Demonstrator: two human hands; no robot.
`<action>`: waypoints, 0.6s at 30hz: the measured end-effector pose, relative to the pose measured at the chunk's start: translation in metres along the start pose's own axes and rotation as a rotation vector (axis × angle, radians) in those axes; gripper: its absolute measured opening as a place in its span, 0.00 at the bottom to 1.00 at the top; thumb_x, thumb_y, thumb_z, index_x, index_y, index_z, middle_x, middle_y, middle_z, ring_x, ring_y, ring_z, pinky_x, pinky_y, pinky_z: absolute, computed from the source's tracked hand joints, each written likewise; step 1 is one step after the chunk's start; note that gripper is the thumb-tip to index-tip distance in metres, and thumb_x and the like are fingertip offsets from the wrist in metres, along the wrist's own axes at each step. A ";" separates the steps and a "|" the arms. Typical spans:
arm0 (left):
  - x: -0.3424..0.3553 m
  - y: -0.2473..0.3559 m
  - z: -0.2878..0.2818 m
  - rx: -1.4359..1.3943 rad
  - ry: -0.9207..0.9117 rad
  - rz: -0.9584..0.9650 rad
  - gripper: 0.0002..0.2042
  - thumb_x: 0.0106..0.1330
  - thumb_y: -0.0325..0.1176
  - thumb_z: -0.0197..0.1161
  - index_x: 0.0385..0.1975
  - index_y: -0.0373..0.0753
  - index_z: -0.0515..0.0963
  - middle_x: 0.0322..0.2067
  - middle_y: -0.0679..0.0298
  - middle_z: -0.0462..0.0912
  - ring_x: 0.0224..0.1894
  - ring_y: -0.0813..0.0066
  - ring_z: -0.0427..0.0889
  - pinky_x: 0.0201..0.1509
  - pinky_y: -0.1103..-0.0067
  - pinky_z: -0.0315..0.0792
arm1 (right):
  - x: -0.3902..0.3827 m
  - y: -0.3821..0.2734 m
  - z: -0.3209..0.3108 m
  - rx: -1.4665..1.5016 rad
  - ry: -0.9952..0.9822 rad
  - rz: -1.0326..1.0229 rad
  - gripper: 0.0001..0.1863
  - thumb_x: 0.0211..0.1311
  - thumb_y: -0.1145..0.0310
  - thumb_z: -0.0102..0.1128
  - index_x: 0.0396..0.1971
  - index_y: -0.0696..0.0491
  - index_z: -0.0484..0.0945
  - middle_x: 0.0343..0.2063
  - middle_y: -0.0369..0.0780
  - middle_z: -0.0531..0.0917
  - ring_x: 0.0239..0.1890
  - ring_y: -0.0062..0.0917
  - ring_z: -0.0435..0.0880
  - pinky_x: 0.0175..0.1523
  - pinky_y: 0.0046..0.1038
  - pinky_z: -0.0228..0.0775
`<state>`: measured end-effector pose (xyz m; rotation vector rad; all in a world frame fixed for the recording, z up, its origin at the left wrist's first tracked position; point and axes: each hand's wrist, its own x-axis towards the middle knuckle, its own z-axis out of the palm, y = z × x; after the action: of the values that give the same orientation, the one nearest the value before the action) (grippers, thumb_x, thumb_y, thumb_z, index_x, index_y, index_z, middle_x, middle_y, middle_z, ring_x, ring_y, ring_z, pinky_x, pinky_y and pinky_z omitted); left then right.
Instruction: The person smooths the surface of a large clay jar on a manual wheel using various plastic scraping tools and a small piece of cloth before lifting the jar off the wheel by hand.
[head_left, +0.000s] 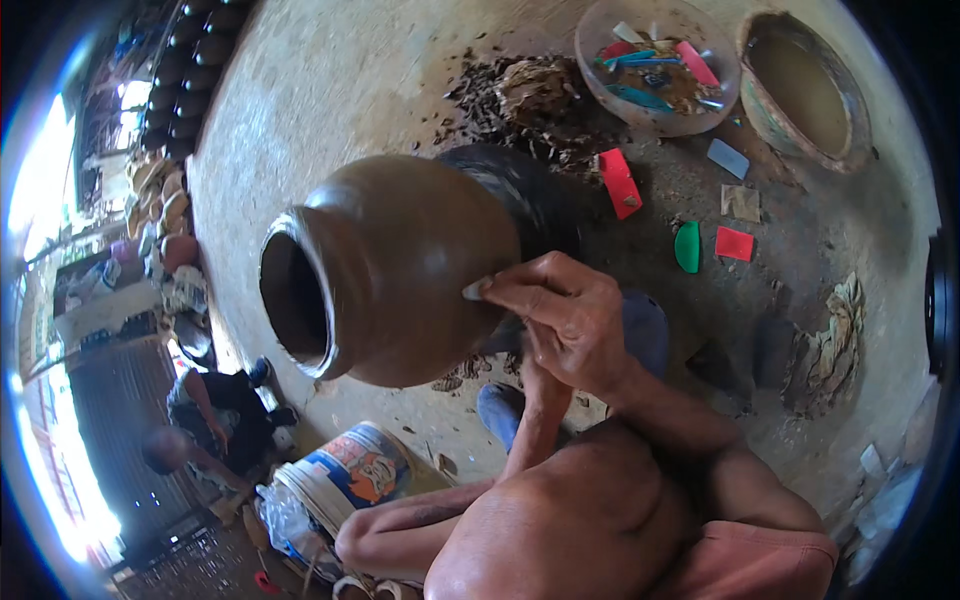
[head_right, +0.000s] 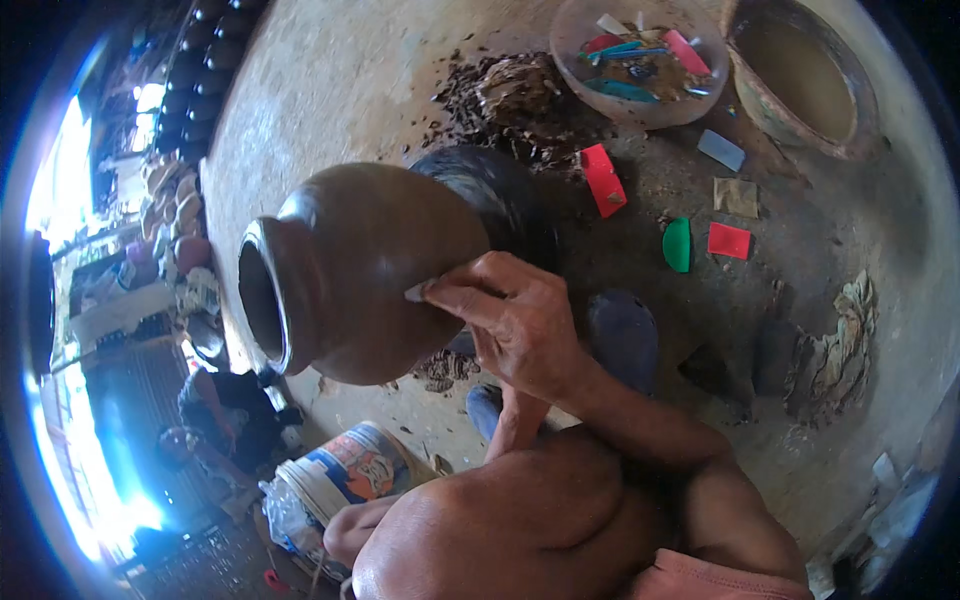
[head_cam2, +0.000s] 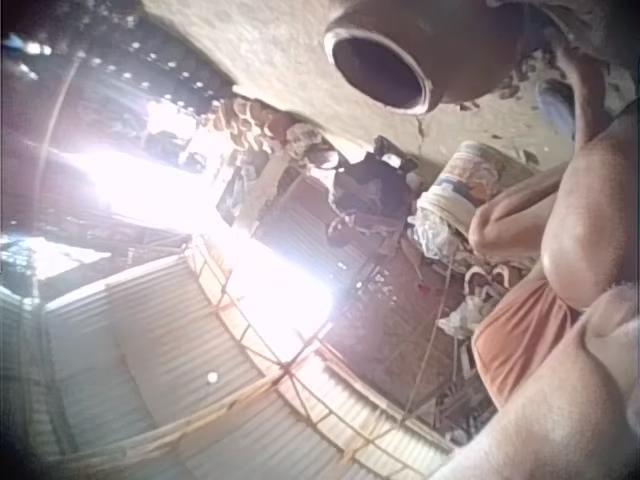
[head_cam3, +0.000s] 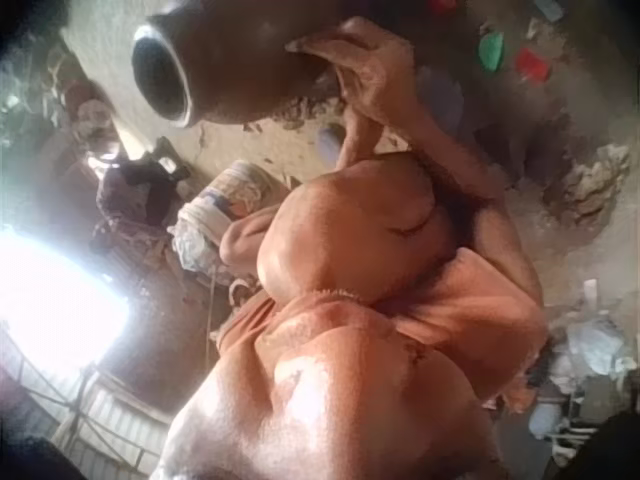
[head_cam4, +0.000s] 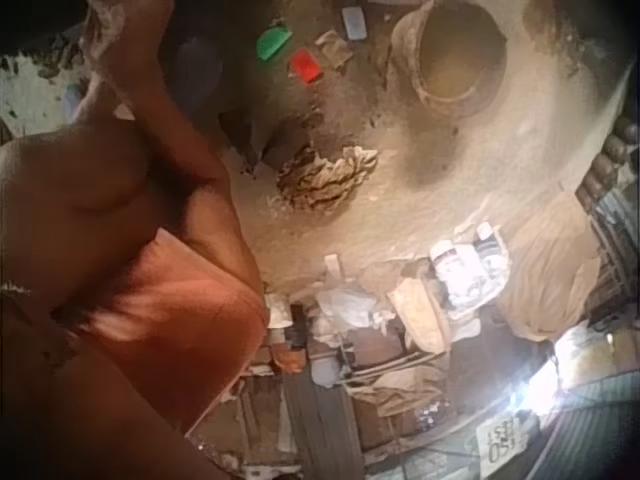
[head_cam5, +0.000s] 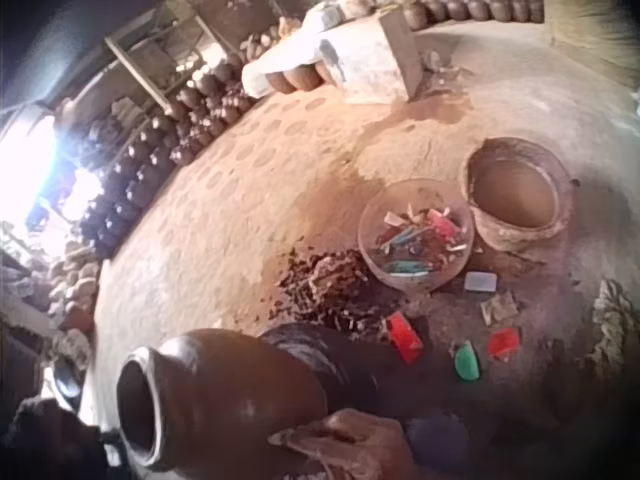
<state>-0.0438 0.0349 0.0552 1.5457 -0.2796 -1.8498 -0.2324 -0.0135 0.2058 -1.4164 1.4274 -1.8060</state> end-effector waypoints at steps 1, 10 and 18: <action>-0.001 0.001 0.002 -0.015 -0.041 -0.035 0.34 0.78 0.59 0.50 0.75 0.42 0.59 0.64 0.57 0.75 0.61 0.61 0.81 0.58 0.64 0.81 | 0.004 0.001 -0.002 0.011 0.016 0.012 0.20 0.54 0.88 0.67 0.44 0.51 0.90 0.36 0.40 0.87 0.35 0.30 0.89 0.38 0.27 0.82; 0.030 0.031 -0.007 -0.118 0.256 0.265 0.36 0.77 0.62 0.50 0.75 0.42 0.58 0.62 0.55 0.77 0.57 0.60 0.83 0.53 0.64 0.83 | 0.018 -0.008 0.007 0.023 0.008 0.027 0.20 0.57 0.88 0.66 0.47 0.53 0.90 0.35 0.41 0.85 0.34 0.28 0.87 0.39 0.26 0.80; 0.020 0.022 0.008 -0.155 -0.096 0.121 0.41 0.74 0.64 0.54 0.73 0.33 0.60 0.54 0.50 0.83 0.48 0.58 0.88 0.37 0.66 0.85 | 0.036 -0.008 -0.002 -0.148 -0.004 -0.078 0.18 0.58 0.89 0.66 0.46 0.55 0.89 0.35 0.41 0.84 0.35 0.26 0.86 0.40 0.25 0.79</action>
<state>-0.0440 0.0042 0.0538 1.3100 -0.2614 -1.8094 -0.2459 -0.0385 0.2290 -1.5678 1.5510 -1.7742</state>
